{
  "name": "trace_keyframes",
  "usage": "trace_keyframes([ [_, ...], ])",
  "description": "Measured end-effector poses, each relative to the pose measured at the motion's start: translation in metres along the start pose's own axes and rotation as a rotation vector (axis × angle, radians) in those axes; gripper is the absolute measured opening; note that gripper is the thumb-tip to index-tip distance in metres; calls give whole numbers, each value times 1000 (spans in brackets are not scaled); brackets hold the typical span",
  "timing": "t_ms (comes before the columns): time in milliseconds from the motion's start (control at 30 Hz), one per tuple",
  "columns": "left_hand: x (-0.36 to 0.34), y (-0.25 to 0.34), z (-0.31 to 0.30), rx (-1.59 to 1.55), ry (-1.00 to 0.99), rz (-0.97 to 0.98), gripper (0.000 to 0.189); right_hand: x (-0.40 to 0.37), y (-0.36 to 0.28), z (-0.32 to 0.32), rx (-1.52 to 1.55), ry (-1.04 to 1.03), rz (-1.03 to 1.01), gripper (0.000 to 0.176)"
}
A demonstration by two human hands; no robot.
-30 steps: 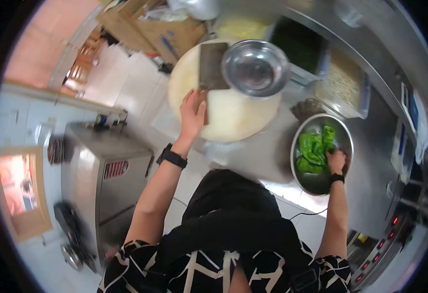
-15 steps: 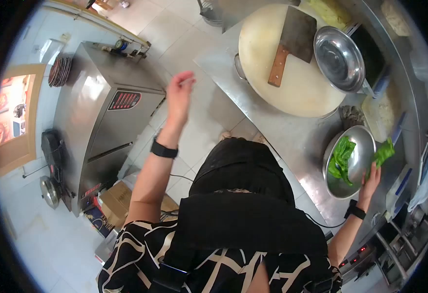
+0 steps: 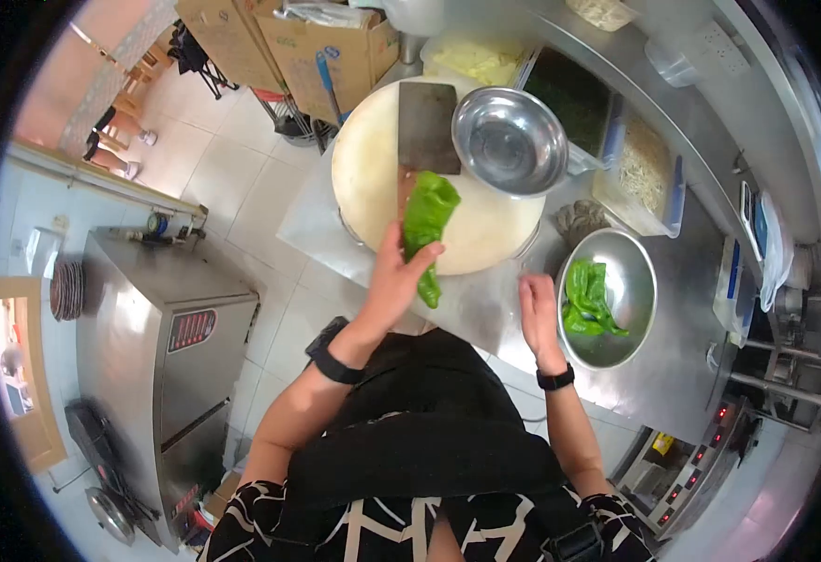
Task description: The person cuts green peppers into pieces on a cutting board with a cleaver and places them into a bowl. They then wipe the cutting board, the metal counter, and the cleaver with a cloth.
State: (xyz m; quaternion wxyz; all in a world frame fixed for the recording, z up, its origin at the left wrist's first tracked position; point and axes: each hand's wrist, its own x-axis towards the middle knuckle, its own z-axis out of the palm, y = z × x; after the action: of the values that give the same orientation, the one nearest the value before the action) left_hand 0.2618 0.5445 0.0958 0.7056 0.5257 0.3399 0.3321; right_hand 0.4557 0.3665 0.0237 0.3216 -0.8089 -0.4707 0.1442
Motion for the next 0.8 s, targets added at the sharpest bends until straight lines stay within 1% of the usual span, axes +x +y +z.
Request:
trace_keyframes([
  [67, 4, 21, -1, 11, 33, -3, 38, -20, 53, 0, 106, 78, 185, 37],
  [133, 11, 41, -2, -96, 157, -122, 36, -20, 53, -21, 332, 59, 371, 38],
  [200, 21, 43, -10, -51, 157, -79, 37, -16, 80, -25, 207, 179, 359, 39],
  [233, 25, 46, -10, -66, 184, -73, 38, -8, 85, -26, 147, 267, 416, 38],
  [267, 29, 48, -10, -79, 211, -66, 38, 2, 93, -30, 1, 221, 449, 32],
  [333, 39, 44, -12, 12, 226, -52, 39, 43, 75, -29, 474, 147, 356, 37],
  [400, 48, 40, -9, -135, 256, -133, 40, 93, 8, -31, 833, 123, 411, 37],
  [433, 54, 35, -13, -151, 230, -163, 41, 116, -13, -32, 944, 82, 498, 36],
  [467, 60, 27, -17, -148, 225, -165, 41, 135, -25, -31, 1049, 40, 582, 34],
  [500, 67, 19, -22, -133, 209, -147, 40, 149, -24, -25, 1051, 51, 582, 34],
  [567, 74, 17, -24, -94, 183, -120, 38, 164, -14, -12, 991, -10, 477, 33],
  [600, 77, 12, -28, -98, 167, -124, 38, 159, -12, -13, 986, 6, 482, 33],
  [667, 86, -6, -38, 54, 152, 5, 38, 141, -4, -23, 910, 180, 578, 27],
  [733, 88, -6, -37, 16, 120, 7, 39, 96, 19, -42, 909, 277, 622, 21],
  [800, 90, -18, -40, 113, 74, -30, 40, 44, 27, -66, 918, 417, 678, 18],
])
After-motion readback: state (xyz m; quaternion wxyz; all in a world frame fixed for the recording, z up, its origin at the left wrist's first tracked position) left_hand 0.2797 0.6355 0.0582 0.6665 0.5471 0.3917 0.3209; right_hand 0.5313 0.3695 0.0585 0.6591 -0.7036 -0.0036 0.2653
